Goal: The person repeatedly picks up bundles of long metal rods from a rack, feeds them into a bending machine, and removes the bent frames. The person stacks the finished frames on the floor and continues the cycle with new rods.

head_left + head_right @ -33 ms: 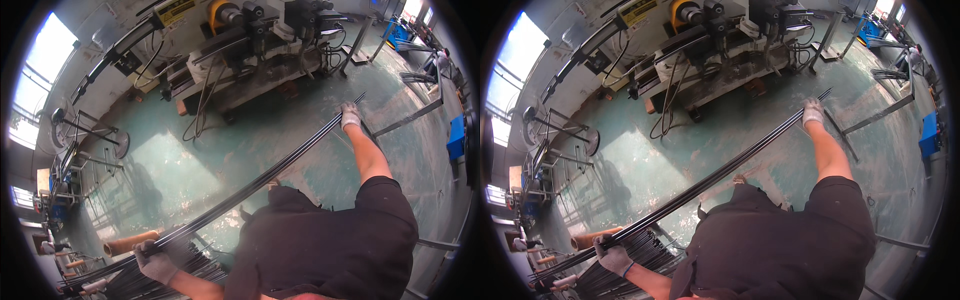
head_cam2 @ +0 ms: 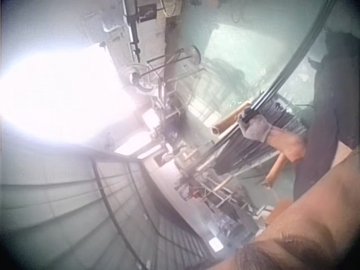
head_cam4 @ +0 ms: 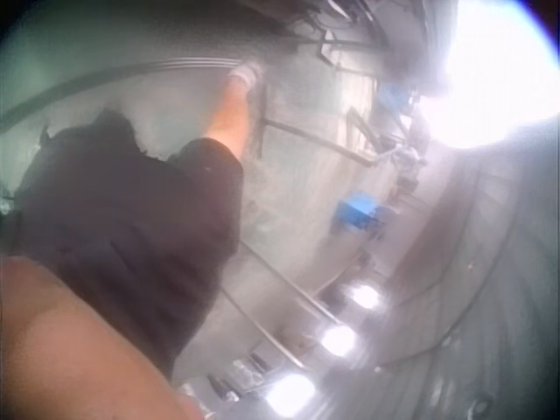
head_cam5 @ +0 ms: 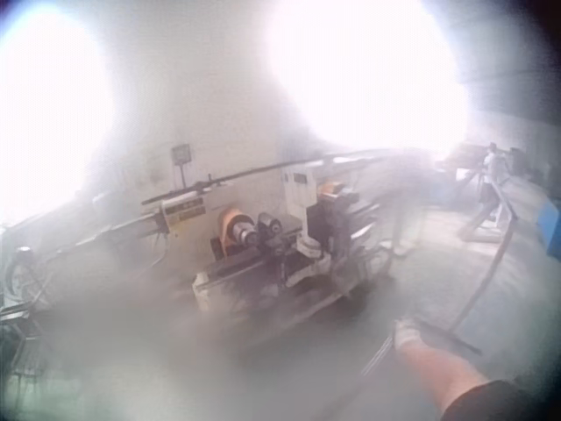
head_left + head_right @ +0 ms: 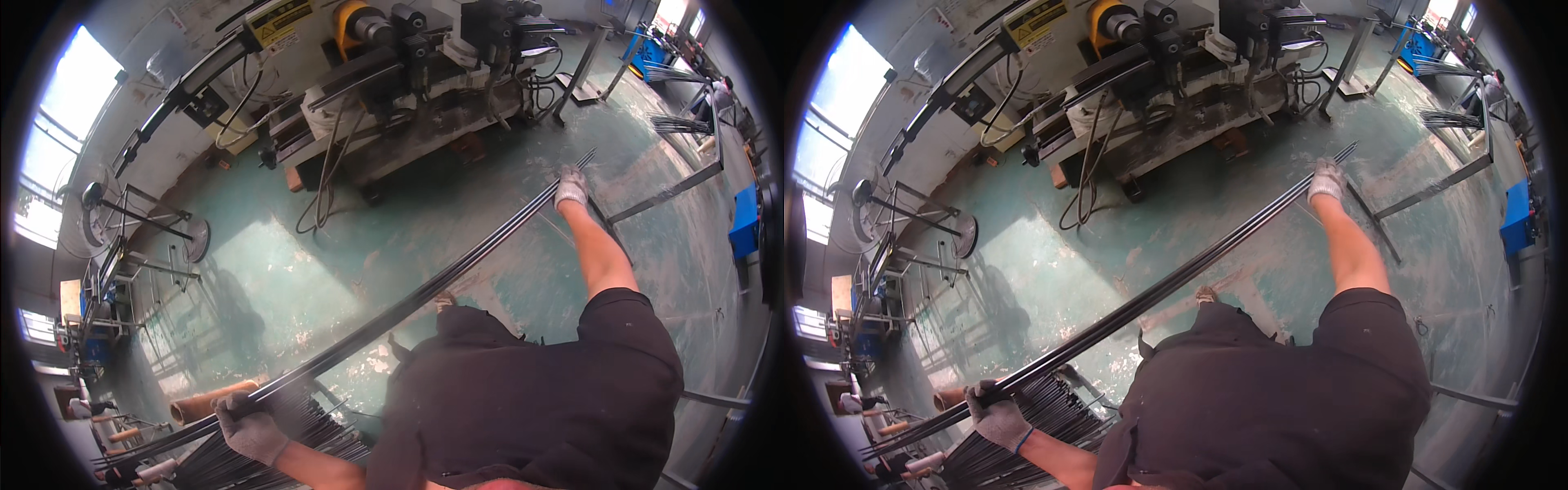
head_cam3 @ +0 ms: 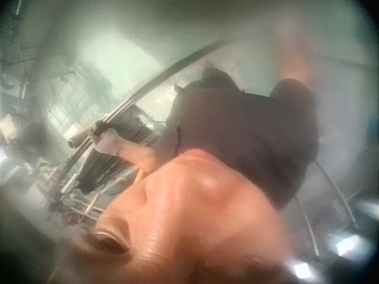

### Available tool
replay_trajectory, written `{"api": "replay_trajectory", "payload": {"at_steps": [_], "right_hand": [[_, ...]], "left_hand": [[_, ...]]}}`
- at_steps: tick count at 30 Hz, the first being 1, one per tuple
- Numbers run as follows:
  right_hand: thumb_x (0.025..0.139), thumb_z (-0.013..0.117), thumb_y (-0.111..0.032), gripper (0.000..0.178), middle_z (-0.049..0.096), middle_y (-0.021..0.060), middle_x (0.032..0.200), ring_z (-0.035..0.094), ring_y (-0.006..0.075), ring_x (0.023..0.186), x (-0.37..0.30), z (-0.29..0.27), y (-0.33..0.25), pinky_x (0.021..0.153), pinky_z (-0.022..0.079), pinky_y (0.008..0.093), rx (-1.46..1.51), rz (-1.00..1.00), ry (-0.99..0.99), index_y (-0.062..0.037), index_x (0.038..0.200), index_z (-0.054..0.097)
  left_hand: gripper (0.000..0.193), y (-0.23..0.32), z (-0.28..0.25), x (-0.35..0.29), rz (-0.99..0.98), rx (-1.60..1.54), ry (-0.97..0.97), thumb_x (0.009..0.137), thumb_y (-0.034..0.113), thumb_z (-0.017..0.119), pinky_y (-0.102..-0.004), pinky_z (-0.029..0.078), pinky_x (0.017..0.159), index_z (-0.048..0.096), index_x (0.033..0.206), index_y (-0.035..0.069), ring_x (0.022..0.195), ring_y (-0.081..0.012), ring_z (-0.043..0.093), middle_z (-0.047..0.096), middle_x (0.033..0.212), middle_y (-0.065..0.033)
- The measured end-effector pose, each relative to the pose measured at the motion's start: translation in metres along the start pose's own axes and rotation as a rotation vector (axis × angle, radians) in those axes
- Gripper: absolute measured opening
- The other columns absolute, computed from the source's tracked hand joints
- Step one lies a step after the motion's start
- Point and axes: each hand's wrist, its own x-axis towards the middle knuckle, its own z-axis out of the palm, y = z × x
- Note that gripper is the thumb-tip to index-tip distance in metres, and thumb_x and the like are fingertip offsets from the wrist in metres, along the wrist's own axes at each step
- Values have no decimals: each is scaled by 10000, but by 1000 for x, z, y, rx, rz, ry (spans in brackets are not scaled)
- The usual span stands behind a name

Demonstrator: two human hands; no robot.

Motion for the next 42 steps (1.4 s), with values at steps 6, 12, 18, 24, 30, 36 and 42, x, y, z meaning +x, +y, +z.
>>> {"api": "replay_trajectory", "payload": {"at_steps": [6, 12, 18, 24, 30, 36, 42], "right_hand": [[744, 521, 46, 564, 696, 207, 1288, 649, 419, 1270, -58, -82, -153, 1149, 494, 577, 2469, 511, -895, -22, 1293, 630], [1023, 604, -13, 153, 686, 171, 1092, 709, 335, 1049, -1, -136, -261, 954, 609, 543, 2516, 914, -823, -14, 1176, 596], [1068, 593, -47, 75, 699, 145, 1003, 718, 325, 966, 131, -66, -210, 864, 634, 497, 2482, 911, -539, 17, 1102, 613], [1122, 559, -211, 255, 713, 130, 1024, 723, 305, 928, 201, -89, -255, 884, 636, 464, 2368, 847, -383, 38, 1157, 601], [1116, 560, -163, 192, 715, 137, 929, 733, 326, 847, 254, -99, -330, 788, 641, 486, 2337, 755, -339, 19, 1145, 613], [1104, 581, -157, 253, 741, 195, 964, 750, 353, 844, 346, -62, -321, 760, 632, 484, 2281, 875, -213, 80, 1162, 645], [1087, 612, -149, 217, 757, 193, 988, 763, 322, 874, 419, -23, -300, 755, 655, 447, 2227, 960, -273, 52, 1132, 680]], "left_hand": [[159, -124, 124, 32, -78, 51, -212, 1051, 91, 645, -513, 526, 1114, 638, 1186, 5, 975, -262, 690, 724, 1021, -97], [181, -231, 210, 89, -245, 52, -505, 1047, 99, 643, -561, 442, 1200, 627, 1200, 6, 1133, -310, 682, 722, 1100, -129], [238, -164, 225, 212, -171, -131, -673, 1065, 84, 619, -435, 435, 1166, 617, 1250, -64, 1217, -254, 595, 655, 1164, -149], [245, -195, 187, 319, -79, 108, -474, 1060, 188, 674, -393, 534, 1123, 687, 1154, -37, 1077, -242, 698, 722, 1058, -113], [296, -314, 210, 381, -314, 61, -404, 1109, 164, 560, -525, 481, 1171, 684, 1177, -96, 1185, -370, 665, 707, 1186, -234], [350, -356, 230, 415, -453, -61, -498, 1113, 166, 524, -541, 459, 1202, 629, 1291, -116, 1275, -383, 625, 673, 1311, -247], [318, -343, 202, 493, -265, 69, -326, 1094, 112, 554, -480, 529, 1152, 650, 1288, -121, 1208, -331, 681, 709, 1274, -232]]}}
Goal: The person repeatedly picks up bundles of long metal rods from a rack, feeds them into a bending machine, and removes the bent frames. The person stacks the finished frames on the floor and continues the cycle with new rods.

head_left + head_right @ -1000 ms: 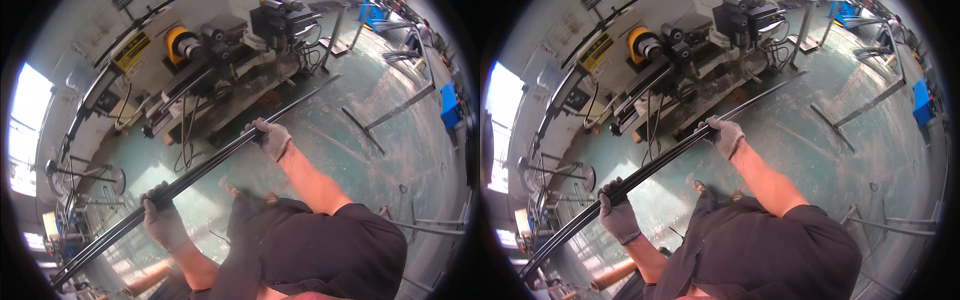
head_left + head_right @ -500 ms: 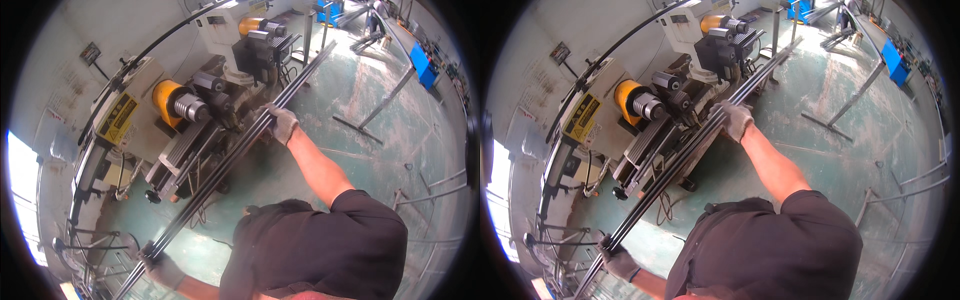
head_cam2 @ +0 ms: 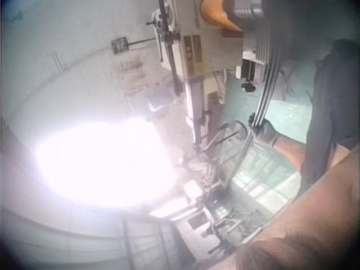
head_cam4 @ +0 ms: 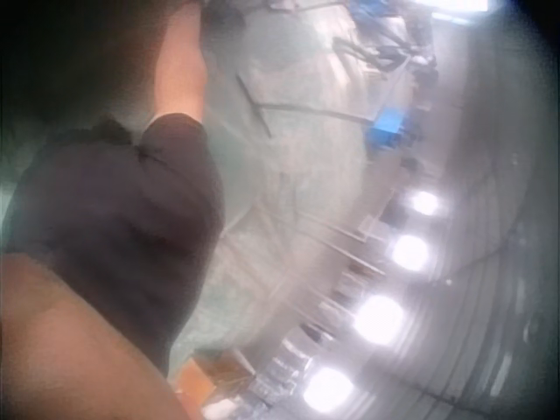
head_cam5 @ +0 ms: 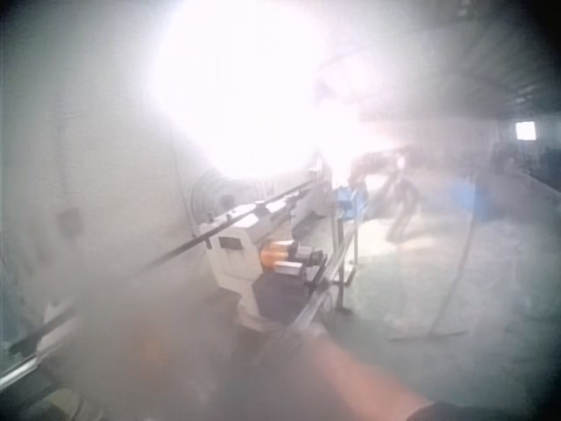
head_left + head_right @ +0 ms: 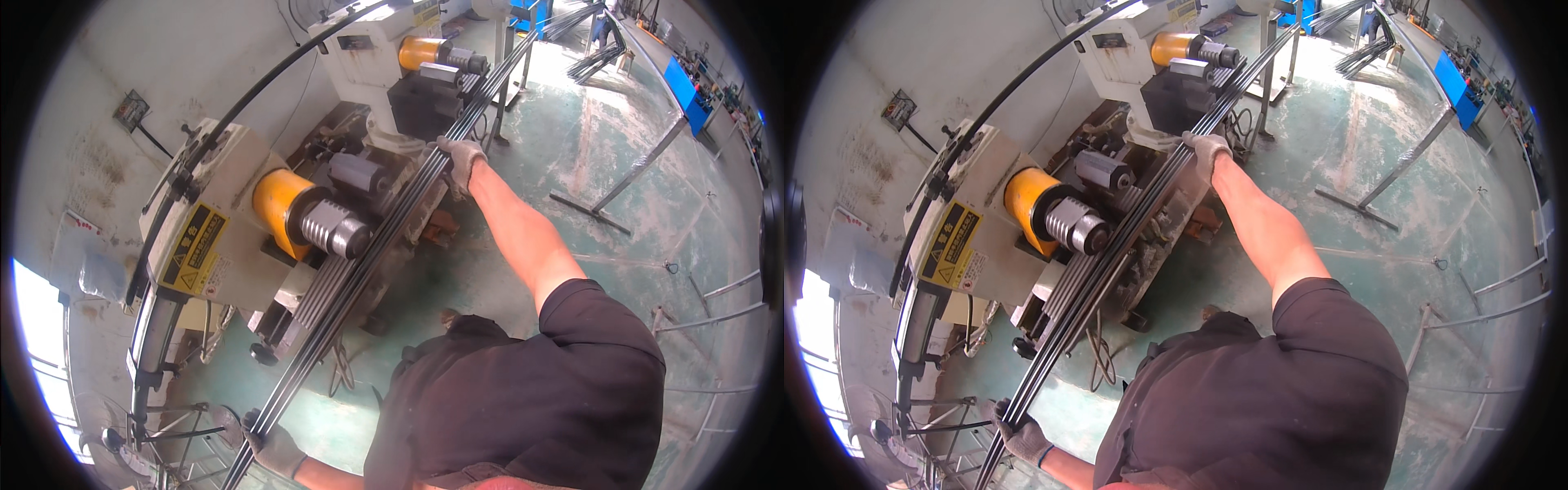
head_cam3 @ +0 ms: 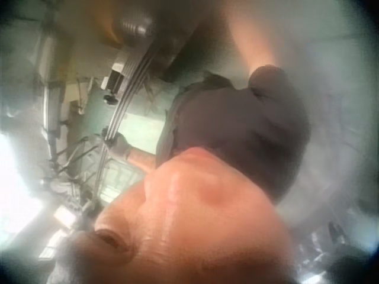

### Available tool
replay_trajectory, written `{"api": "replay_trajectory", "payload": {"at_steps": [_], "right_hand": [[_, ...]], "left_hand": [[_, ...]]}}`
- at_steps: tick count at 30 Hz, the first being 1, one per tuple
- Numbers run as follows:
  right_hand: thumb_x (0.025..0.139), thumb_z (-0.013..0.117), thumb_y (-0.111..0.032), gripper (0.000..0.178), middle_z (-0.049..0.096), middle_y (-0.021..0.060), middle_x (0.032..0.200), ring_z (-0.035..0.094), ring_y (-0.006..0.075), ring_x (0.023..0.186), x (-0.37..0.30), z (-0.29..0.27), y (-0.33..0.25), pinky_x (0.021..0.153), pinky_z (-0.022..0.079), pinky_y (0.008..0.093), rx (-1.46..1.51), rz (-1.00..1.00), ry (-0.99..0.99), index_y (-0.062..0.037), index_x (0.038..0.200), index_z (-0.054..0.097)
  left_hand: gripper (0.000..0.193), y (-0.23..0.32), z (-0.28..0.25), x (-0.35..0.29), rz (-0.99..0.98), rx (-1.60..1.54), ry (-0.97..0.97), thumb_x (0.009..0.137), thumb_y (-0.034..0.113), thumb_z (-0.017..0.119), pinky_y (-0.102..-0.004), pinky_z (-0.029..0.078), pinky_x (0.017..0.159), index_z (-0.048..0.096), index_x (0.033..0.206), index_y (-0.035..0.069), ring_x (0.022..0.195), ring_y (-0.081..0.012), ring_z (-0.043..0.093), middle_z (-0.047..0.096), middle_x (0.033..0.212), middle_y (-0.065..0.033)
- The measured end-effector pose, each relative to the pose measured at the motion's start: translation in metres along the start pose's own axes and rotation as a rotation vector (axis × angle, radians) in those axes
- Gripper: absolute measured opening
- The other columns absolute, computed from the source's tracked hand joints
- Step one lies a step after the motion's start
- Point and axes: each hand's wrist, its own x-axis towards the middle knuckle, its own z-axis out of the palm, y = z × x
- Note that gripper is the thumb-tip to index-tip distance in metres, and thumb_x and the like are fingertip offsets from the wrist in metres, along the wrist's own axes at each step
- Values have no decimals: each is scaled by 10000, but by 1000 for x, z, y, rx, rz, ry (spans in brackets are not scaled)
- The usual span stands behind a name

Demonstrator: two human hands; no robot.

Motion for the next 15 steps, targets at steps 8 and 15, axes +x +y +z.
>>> {"api": "replay_trajectory", "payload": {"at_steps": [8, 15], "right_hand": [[1056, 673, -146, 194, 764, 160, 1002, 760, 308, 886, 75, 17, -14, 784, 651, 467, -61, -1, 5, 42, 1096, 702], [1063, 671, -193, 228, 762, 167, 995, 753, 308, 854, 126, 12, -28, 750, 633, 458, -70, -19, -29, 29, 1087, 719]], "left_hand": [[326, -64, -35, 31, 324, 1078, 1, 1085, 209, 594, -339, 534, 1088, 700, 1309, -3, 1241, -231, 703, 747, 1328, -124], [360, -105, -41, 47, 324, 1233, -82, 1040, 270, 659, -391, 511, 1105, 694, 1317, 42, 1327, -306, 653, 722, 1366, -153]]}}
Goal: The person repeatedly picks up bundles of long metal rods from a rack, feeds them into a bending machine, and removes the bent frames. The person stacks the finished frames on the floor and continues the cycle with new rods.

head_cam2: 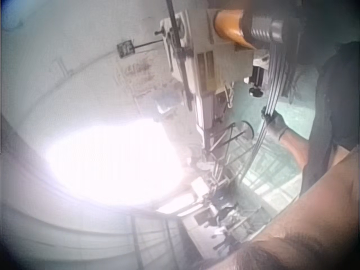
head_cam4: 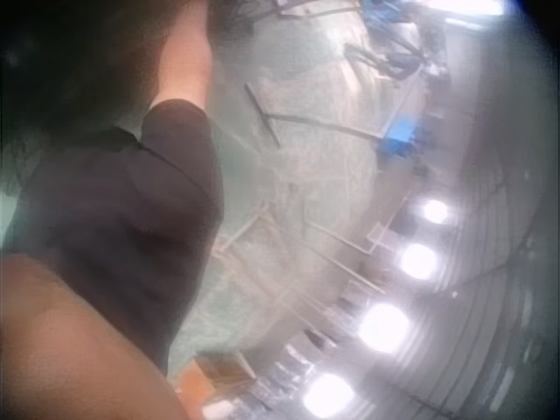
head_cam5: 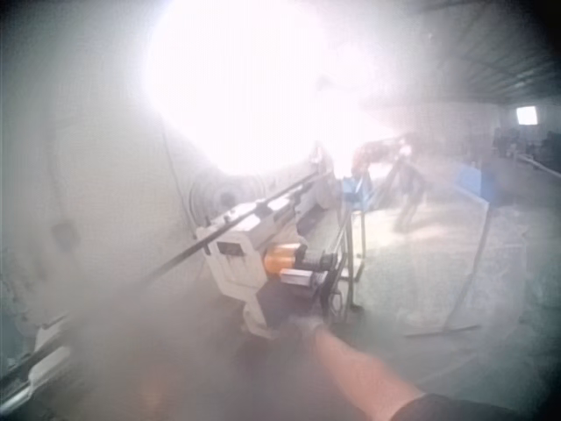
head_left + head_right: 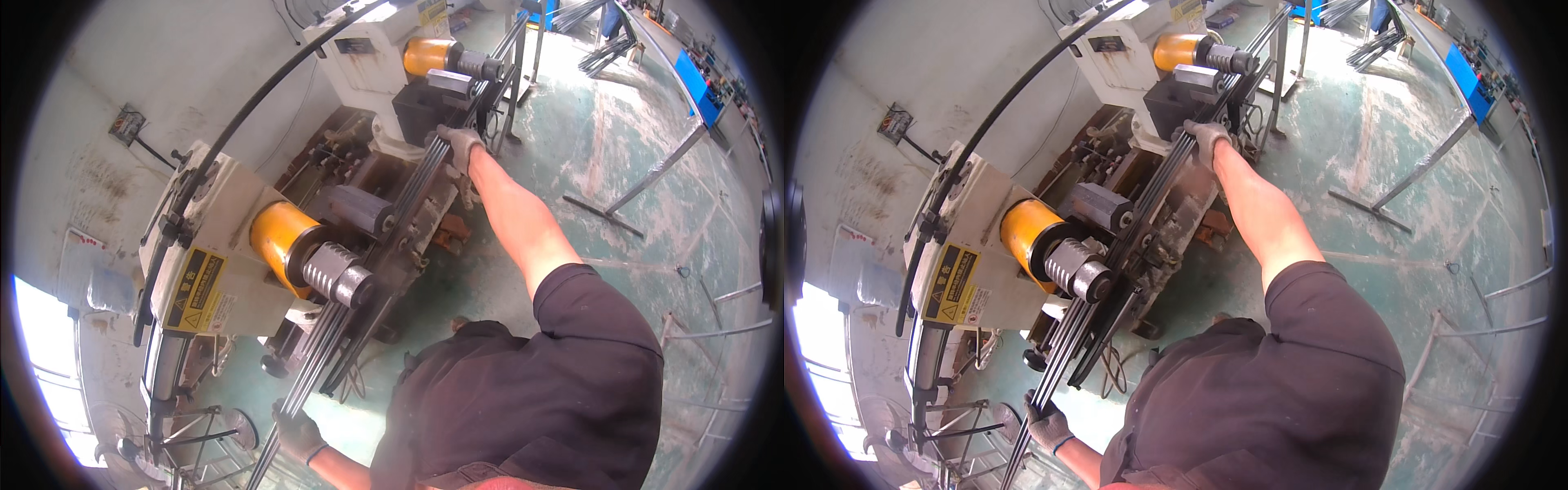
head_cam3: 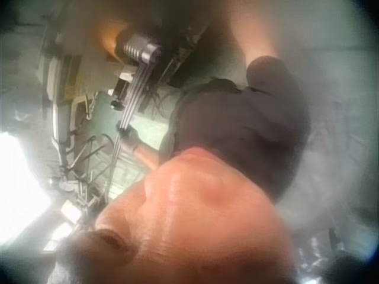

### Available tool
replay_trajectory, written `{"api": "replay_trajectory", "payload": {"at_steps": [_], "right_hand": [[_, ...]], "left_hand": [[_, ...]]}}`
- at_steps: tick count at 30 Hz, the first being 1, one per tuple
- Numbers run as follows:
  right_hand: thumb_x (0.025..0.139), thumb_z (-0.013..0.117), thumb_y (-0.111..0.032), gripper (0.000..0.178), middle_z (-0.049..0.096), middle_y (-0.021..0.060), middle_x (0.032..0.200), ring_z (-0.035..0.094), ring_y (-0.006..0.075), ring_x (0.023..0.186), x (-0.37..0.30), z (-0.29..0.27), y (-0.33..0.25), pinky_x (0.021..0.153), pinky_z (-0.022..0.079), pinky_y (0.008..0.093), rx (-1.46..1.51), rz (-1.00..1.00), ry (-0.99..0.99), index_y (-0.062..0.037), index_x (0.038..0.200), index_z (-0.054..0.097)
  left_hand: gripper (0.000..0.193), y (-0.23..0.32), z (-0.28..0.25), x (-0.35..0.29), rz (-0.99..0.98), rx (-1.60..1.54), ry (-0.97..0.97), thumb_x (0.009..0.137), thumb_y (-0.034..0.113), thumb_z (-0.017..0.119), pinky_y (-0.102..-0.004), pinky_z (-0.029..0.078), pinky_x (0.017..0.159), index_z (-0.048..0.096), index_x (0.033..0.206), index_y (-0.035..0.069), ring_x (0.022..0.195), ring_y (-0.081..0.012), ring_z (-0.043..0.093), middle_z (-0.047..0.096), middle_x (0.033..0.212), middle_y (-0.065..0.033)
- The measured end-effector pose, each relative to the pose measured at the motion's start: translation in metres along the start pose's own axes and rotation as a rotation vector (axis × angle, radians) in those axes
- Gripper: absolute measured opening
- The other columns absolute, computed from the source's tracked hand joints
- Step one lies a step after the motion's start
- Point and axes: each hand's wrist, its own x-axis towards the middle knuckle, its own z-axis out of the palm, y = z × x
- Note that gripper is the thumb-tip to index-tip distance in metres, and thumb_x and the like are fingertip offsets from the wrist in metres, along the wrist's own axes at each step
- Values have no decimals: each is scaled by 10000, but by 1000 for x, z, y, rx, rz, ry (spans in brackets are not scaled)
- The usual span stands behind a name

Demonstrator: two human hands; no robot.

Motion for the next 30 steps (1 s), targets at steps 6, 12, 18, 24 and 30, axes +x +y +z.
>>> {"api": "replay_trajectory", "payload": {"at_steps": [6, 12, 18, 24, 30], "right_hand": [[1033, 725, -276, 241, 768, 108, 957, 744, 282, 824, 29, -15, 0, 780, 626, 450, 13, 26, 47, -37, 1046, 746], [921, 848, -324, 485, 751, 157, 1200, 721, 246, 1042, -38, 16, 81, 919, 576, 406, -353, -68, 156, 22, 1227, 703], [920, 825, -268, 326, 778, 92, 1021, 742, 229, 879, -41, 14, 53, 820, 584, 383, -178, -45, 18, -6, 1103, 757], [941, 790, -282, 263, 777, 72, 914, 714, 224, 783, -27, 11, 11, 780, 552, 379, -234, 50, 107, -23, 989, 785], [969, 765, -315, 265, 786, 42, 897, 720, 171, 749, -16, 2, -20, 730, 559, 333, -119, 23, 105, -54, 1003, 799]], "left_hand": [[377, 42, 35, 12, -77, 57, -67, 1039, 204, 635, -424, 521, 1098, 665, 1361, 9, 1299, -328, 661, 698, 1379, -194], [304, 32, 54, 13, -217, -492, 170, 1028, 90, 663, -424, 564, 1096, 703, 1283, -71, 1172, -302, 722, 747, 1258, -202], [341, 69, 60, 22, -485, -726, 133, 1037, 125, 629, -475, 556, 1096, 680, 1316, -65, 1184, -319, 722, 744, 1284, -203], [320, 22, -20, 42, -671, -1141, 383, 1013, 95, 643, -484, 566, 1109, 708, 1289, -54, 1190, -312, 732, 762, 1260, -192], [321, 69, 33, 25, -615, -878, 310, 964, -4, 613, -326, 565, 971, 700, 1267, -66, 1082, -232, 709, 730, 1173, -126]]}}
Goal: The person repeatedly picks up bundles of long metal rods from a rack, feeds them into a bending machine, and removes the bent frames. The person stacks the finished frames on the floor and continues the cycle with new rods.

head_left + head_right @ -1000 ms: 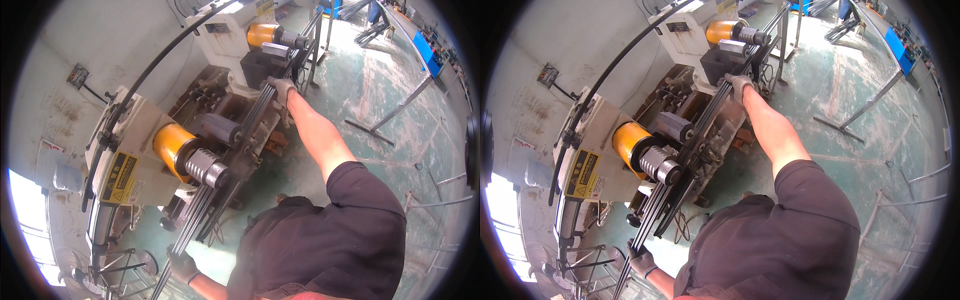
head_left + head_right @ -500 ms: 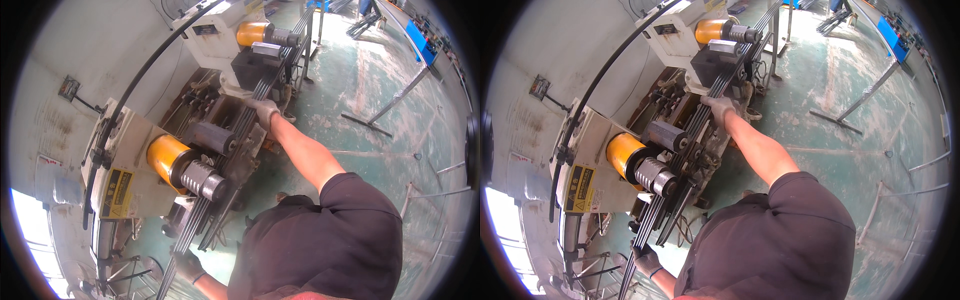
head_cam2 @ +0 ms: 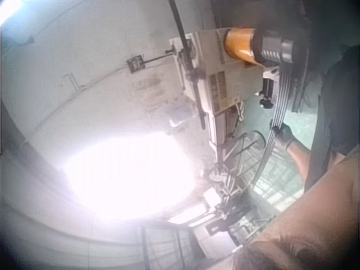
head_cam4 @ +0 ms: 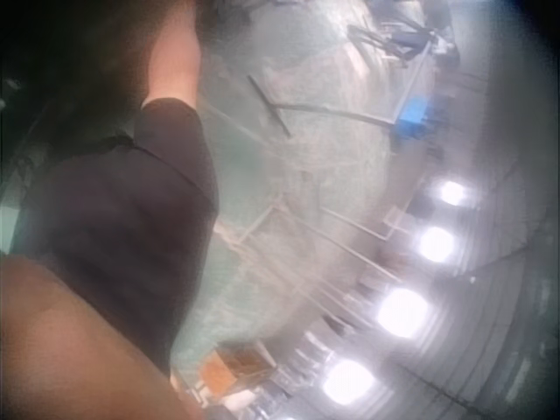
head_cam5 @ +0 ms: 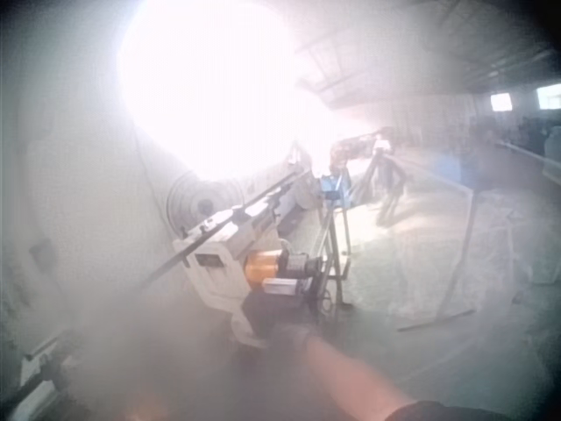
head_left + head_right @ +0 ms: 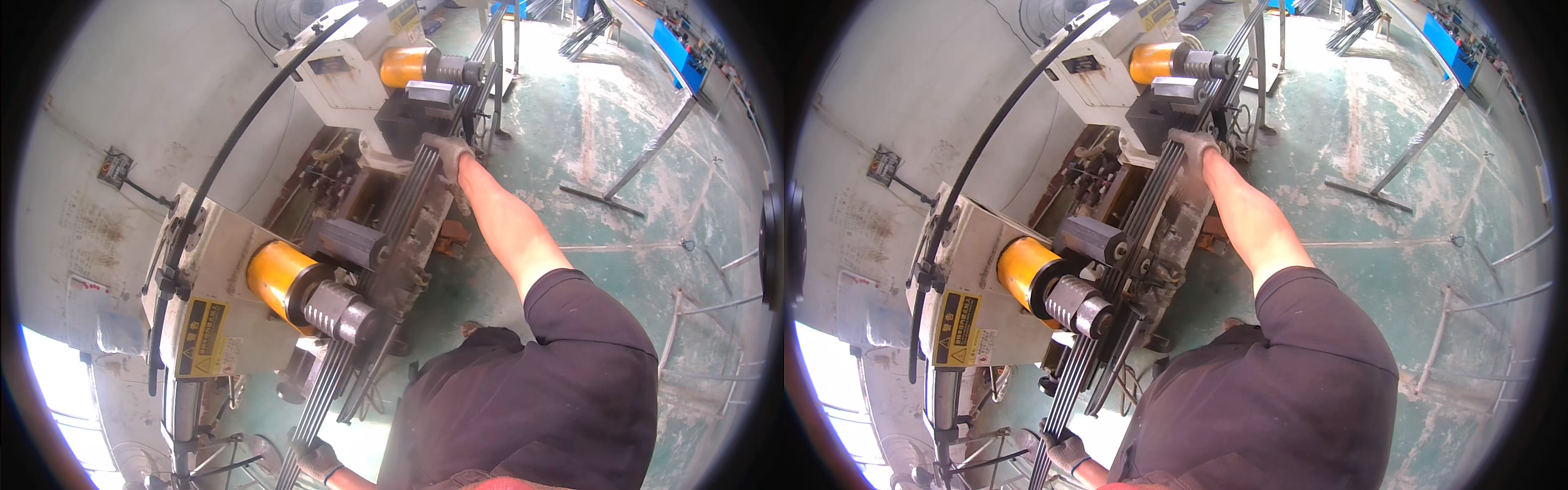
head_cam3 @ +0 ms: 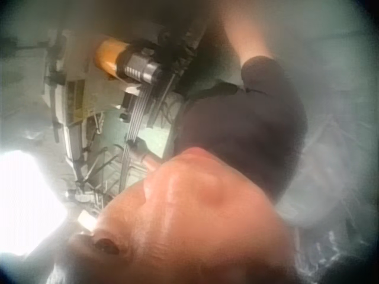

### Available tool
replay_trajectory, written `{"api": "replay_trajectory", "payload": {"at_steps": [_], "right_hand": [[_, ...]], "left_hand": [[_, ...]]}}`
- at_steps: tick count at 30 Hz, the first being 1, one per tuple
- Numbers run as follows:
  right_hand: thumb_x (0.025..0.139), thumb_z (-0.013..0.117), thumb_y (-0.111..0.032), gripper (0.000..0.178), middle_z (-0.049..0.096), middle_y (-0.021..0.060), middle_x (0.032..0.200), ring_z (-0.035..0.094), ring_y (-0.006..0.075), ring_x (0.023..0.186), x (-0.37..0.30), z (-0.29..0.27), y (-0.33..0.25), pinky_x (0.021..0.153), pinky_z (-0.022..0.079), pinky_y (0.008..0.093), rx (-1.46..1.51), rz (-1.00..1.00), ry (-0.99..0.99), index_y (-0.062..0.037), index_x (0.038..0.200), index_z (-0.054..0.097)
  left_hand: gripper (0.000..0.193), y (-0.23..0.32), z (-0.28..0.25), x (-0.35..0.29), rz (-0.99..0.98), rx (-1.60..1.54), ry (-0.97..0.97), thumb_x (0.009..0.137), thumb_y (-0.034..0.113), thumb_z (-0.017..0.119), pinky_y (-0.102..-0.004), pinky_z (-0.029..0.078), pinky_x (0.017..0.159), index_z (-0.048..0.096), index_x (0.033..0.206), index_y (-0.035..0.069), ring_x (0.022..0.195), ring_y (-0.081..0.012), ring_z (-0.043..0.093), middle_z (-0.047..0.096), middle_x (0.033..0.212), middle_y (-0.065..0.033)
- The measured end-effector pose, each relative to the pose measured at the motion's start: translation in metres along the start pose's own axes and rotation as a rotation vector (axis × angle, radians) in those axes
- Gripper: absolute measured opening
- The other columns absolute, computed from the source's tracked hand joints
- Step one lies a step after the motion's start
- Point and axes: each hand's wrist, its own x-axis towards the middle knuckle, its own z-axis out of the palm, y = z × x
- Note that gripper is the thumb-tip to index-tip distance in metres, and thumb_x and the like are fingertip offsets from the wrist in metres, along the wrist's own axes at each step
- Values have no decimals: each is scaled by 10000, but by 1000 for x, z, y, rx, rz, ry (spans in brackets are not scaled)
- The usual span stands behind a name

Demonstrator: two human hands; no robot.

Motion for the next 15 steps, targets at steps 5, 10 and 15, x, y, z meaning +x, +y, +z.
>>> {"api": "replay_trajectory", "payload": {"at_steps": [5, 10, 15], "right_hand": [[974, 777, -394, 383, 781, 58, 987, 732, 209, 868, 32, -1, 40, 785, 582, 381, -2, -84, 8, -44, 1129, 764], [951, 803, -352, 374, 773, 62, 1037, 740, 206, 885, 15, 9, 95, 761, 599, 411, -208, -288, 105, -32, 1137, 747], [945, 788, -359, 368, 761, 50, 939, 703, 194, 807, 3, 5, 54, 771, 548, 391, -133, -68, -39, -28, 1101, 757]], "left_hand": [[300, -14, 21, -9, -82, -206, -2, 1031, 60, 644, -421, 575, 1091, 655, 1271, -121, 1155, -282, 700, 719, 1230, -193], [309, -31, 50, -31, -92, -138, -150, 1080, 130, 616, -409, 587, 1061, 658, 1253, -123, 1105, -289, 700, 709, 1202, -202], [357, -32, 55, -40, -163, -139, -111, 1113, 178, 575, -381, 592, 1039, 642, 1272, -135, 1103, -275, 697, 704, 1204, -206]]}}
